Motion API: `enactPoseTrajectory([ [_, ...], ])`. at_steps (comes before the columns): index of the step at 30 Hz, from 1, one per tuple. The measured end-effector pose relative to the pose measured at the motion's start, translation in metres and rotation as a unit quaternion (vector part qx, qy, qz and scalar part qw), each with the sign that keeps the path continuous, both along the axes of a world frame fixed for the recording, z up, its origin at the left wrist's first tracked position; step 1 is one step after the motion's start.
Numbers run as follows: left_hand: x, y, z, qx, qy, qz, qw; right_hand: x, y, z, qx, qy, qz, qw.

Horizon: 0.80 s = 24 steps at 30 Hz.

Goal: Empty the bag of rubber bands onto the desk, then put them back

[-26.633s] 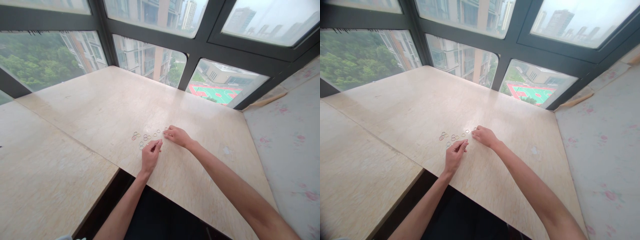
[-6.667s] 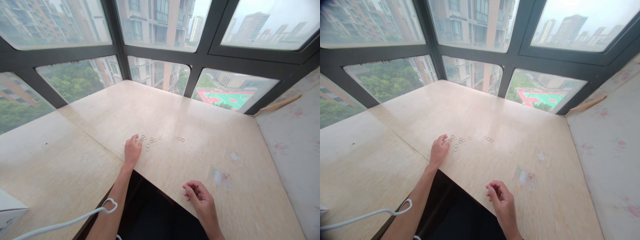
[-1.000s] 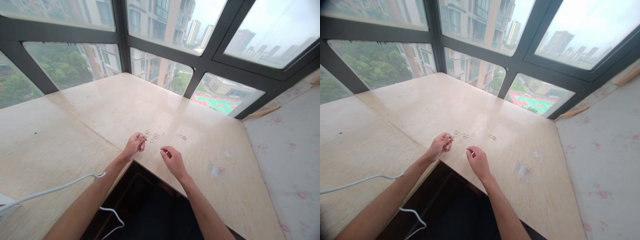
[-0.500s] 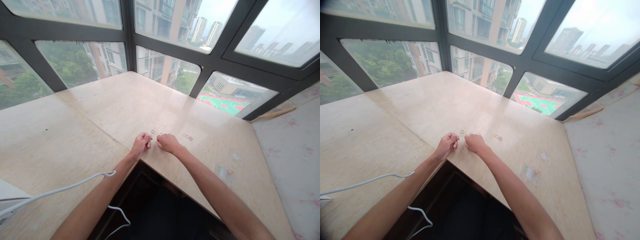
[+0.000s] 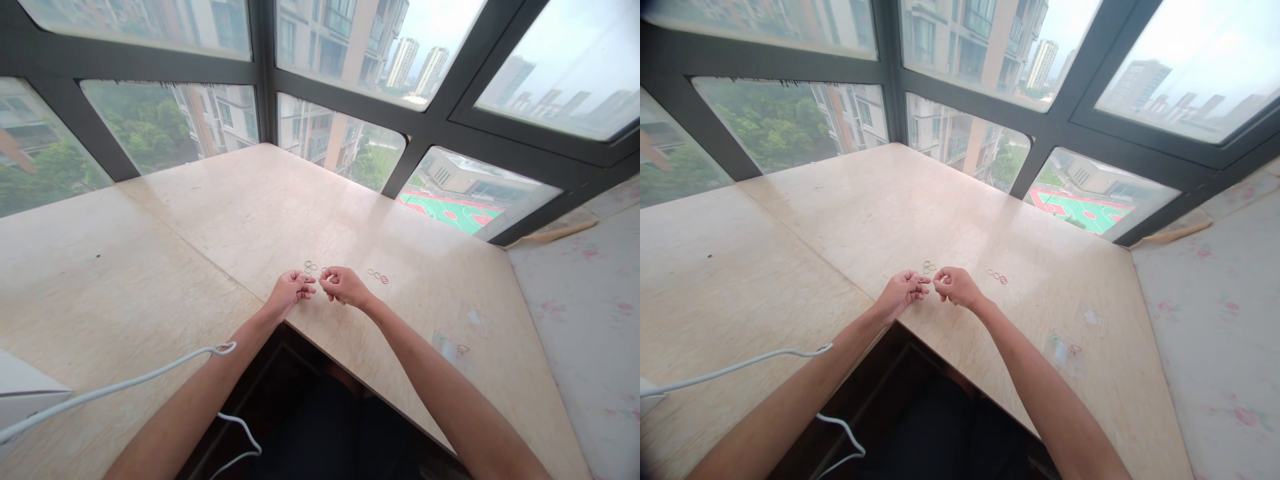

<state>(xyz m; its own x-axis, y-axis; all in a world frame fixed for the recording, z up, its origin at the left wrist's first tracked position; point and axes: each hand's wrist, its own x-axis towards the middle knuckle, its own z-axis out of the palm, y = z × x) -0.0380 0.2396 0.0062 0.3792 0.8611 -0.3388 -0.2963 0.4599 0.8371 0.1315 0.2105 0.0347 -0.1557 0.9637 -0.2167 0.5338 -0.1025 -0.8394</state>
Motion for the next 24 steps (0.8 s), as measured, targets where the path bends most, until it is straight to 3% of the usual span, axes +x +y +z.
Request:
enactPoseTrajectory([
  [3, 0.000, -0.001, 0.004, -0.029, 0.009, -0.025, 0.999, -0.004, -0.010, -0.004, 0.016, 0.106, -0.054, 0.993],
  [7, 0.000, -0.004, 0.004, -0.041, -0.015, -0.054, 0.998, -0.011, -0.015, -0.007, 0.074, 0.079, -0.065, 0.992],
  [14, 0.001, -0.009, -0.010, 0.030, -0.072, -0.125, 0.989, -0.017, -0.020, -0.015, 0.105, 0.055, -0.067, 0.991],
  [24, 0.002, -0.011, -0.003, 0.033, -0.089, -0.109, 0.989, -0.026, -0.025, -0.024, 0.129, 0.098, -0.127, 0.979],
])
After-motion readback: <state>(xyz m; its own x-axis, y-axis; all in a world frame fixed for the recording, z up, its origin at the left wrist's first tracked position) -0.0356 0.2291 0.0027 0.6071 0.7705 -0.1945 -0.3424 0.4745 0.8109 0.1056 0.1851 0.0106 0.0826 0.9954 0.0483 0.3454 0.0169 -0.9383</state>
